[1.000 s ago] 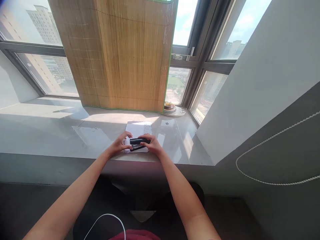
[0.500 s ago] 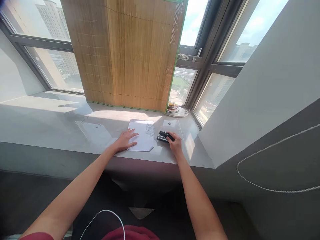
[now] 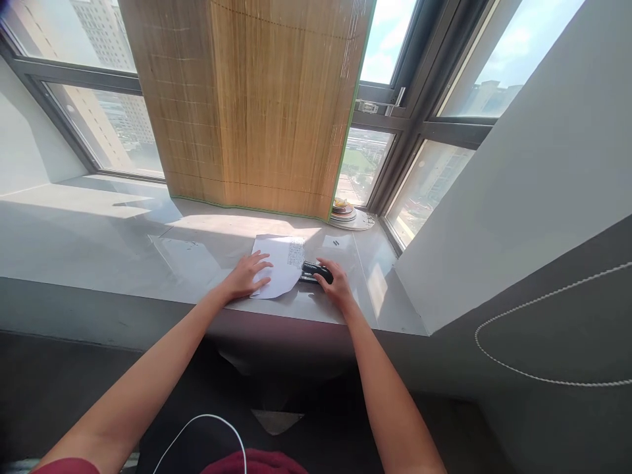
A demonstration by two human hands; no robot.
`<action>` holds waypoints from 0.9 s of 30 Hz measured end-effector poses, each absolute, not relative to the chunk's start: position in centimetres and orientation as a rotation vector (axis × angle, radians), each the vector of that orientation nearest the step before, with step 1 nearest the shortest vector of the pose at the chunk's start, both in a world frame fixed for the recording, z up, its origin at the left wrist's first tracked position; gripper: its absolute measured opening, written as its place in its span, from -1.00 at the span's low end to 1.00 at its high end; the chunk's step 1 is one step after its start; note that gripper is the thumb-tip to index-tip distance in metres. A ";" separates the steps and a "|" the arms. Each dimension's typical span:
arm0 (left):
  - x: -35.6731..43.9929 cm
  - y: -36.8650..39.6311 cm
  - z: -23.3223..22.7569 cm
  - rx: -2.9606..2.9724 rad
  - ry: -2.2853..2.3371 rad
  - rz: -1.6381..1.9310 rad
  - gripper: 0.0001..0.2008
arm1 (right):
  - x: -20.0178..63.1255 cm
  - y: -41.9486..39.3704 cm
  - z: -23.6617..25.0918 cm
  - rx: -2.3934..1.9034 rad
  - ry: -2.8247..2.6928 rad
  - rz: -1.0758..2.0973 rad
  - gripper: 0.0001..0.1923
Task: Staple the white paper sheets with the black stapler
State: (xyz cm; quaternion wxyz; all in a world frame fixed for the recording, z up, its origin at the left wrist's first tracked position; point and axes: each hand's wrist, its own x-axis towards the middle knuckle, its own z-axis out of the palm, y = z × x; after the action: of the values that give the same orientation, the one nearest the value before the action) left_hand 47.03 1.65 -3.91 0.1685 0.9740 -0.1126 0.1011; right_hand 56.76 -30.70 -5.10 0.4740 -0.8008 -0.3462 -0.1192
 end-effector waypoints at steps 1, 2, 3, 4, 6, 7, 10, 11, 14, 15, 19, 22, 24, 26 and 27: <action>47.2 0.9 -3.9 2.764 -0.339 0.322 -0.60 | 56.7 -30.7 -5.1 -1.975 -0.866 -0.313 -0.53; 47.3 -0.1 -3.9 2.753 -0.370 0.341 -0.61 | 56.7 -30.6 -5.1 -1.994 -0.892 -0.334 -0.54; 47.4 -1.3 -4.0 2.737 -0.411 0.344 -0.61 | 56.8 -30.6 -5.1 -2.014 -0.916 -0.358 -0.56; 47.3 -2.5 -4.1 2.719 -0.463 0.339 -0.59 | 56.9 -30.7 -5.2 -2.034 -0.933 -0.384 -0.58; 46.8 -4.8 -4.5 2.701 -0.552 0.320 -0.55 | 57.0 -30.7 -5.3 -2.069 -0.936 -0.430 -0.60; 46.4 -5.7 -4.7 2.712 -0.563 0.312 -0.54 | 57.1 -30.8 -5.4 -2.080 -0.925 -0.449 -0.61; 45.4 -7.2 -5.0 2.774 -0.550 0.270 -0.51 | 57.2 -30.9 -5.3 -2.088 -0.908 -0.460 -0.60; 45.2 -7.3 -5.0 2.790 -0.552 0.255 -0.52 | 57.2 -30.9 -5.2 -2.090 -0.911 -0.453 -0.60; 45.0 -7.3 -4.9 2.810 -0.594 0.236 -0.54 | 57.1 -30.9 -5.0 -2.093 -0.912 -0.440 -0.60; 45.0 -7.4 -4.9 2.813 -0.618 0.233 -0.55 | 57.0 -30.8 -5.0 -2.095 -0.910 -0.440 -0.60; 44.9 -8.3 -4.8 2.840 -0.634 0.237 -0.48 | 56.7 -30.7 -5.1 -2.154 -0.937 -0.467 -0.62; 44.7 -9.3 -4.7 2.862 -0.617 0.249 -0.43 | 56.6 -30.5 -5.3 -2.263 -0.974 -0.509 -0.56; 44.5 -9.8 -4.8 2.868 -0.610 0.260 -0.43 | 56.5 -30.3 -5.4 -2.329 -0.995 -0.548 -0.51; 44.4 -10.1 -4.9 2.865 -0.602 0.279 -0.43 | 56.4 -30.1 -5.4 -2.364 -1.009 -0.587 -0.48; 44.4 -10.1 -4.9 2.860 -0.600 0.289 -0.44 | 56.3 -30.1 -5.3 -2.376 -1.015 -0.603 -0.48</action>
State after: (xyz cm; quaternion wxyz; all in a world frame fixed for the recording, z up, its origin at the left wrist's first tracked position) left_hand 44.35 -10.14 -4.92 0.1023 0.9688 -0.2034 0.0980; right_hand 56.27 -30.06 -5.33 0.2420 -0.8689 -0.3712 -0.2206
